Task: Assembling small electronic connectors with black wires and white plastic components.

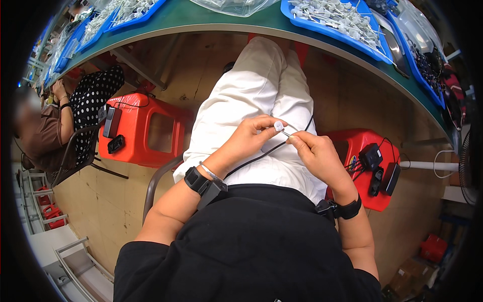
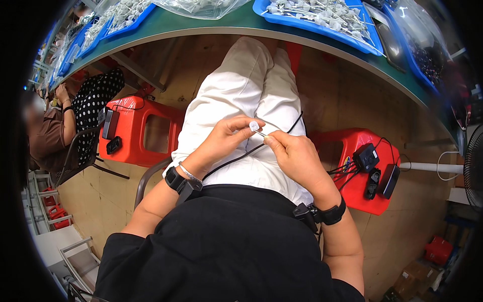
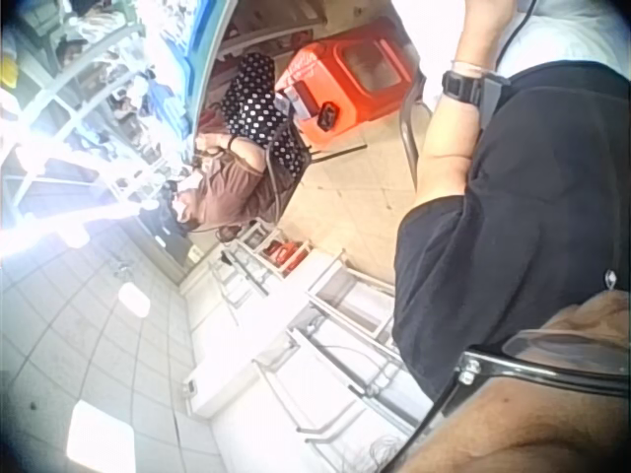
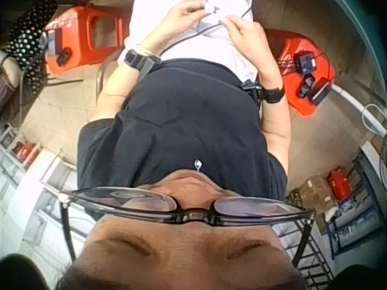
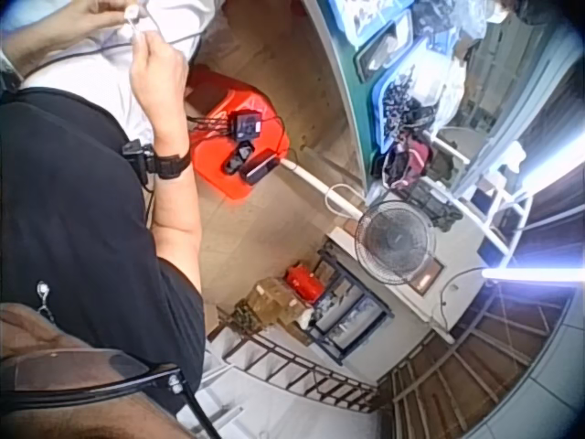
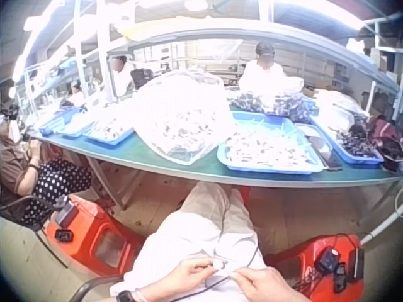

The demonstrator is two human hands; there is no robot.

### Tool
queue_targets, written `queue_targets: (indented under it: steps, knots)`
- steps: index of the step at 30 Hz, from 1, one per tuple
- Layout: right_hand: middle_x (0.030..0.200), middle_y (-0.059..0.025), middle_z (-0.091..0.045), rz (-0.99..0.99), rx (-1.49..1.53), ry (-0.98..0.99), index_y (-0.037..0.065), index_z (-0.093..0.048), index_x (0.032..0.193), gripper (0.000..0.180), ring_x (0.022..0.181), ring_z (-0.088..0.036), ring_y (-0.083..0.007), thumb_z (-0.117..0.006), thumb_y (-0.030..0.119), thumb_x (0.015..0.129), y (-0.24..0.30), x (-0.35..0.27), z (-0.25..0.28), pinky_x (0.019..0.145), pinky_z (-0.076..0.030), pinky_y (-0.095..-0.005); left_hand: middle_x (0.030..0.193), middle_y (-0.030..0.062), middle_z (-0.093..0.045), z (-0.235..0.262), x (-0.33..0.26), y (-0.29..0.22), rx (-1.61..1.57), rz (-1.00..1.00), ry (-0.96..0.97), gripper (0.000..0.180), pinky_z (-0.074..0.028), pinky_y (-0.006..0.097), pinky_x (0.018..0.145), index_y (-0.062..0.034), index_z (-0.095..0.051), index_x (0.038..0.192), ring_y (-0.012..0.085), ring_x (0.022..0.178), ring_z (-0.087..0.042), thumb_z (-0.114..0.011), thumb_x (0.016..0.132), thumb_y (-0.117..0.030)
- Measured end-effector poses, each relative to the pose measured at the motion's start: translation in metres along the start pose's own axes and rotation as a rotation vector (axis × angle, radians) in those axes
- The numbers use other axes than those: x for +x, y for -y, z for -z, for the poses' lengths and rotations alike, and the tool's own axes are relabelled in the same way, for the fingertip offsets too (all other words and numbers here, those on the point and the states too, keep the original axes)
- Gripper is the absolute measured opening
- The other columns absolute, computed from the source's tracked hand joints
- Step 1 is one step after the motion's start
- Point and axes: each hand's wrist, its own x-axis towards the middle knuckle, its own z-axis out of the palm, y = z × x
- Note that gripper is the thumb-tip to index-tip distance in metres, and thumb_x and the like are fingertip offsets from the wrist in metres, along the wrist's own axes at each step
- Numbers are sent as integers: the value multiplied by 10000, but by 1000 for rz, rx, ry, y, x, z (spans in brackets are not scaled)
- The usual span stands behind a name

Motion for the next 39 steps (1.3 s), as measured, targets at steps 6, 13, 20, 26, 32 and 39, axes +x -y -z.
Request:
queue_targets:
  steps: [6, 13, 20, 26, 32, 39]
  knots:
    - [605, -123, -582, -98, 155, 111, 24, -726, 955, 242, 520, -528, -179, -579, 214, 989, -10, 2, -1, 539, -431, -342, 1033, 66, -683, 1, 0, 0, 152, -94, 5, 226, -490, 290, 877, -31, -716, 1140, 146, 999, -628, -620, 987, -167]
    - [611, 33, -475, -187, 427, 256, -23, -708, 969, 312, 574, -427, -52, -549, 240, 1029, -13, 4, 0, 538, -382, -258, 1026, 79, -691, 0, -2, 1, 174, -118, 13, 223, -486, 287, 879, -30, -724, 1126, 154, 985, -633, -613, 990, -168]
    - [611, 38, -468, -209, 426, 286, -24, -703, 961, 325, 578, -425, -56, -551, 255, 1031, -12, 4, 3, 548, -390, -251, 1043, 86, -688, -2, -4, -2, 130, -36, 27, 218, -487, 297, 898, -16, -719, 1127, 164, 1002, -637, -605, 989, -140]
    - [610, 37, -479, -218, 420, 299, -20, -703, 950, 332, 578, -429, -57, -555, 266, 1029, -13, 5, 2, 551, -393, -249, 1041, 91, -688, -2, -3, 3, 157, -56, 26, 215, -487, 299, 898, -14, -715, 1136, 170, 1006, -641, -614, 980, -123]
    - [591, 46, -497, -333, 592, 412, 2, -716, 960, 336, 543, -400, -39, -547, 283, 1033, -18, 9, 5, 524, -351, -222, 1038, 91, -688, -2, -3, 0, 163, -45, 39, 218, -491, 295, 882, -14, -714, 1133, 167, 992, -641, -614, 985, -138]
    - [572, 51, -493, -451, 711, 518, 7, -722, 983, 347, 509, -370, -29, -535, 294, 1038, -19, 12, 8, 488, -300, -204, 1035, 97, -687, -1, -4, 3, 115, -16, 69, 234, -493, 292, 871, -10, -713, 1132, 159, 975, -640, -615, 991, -169]
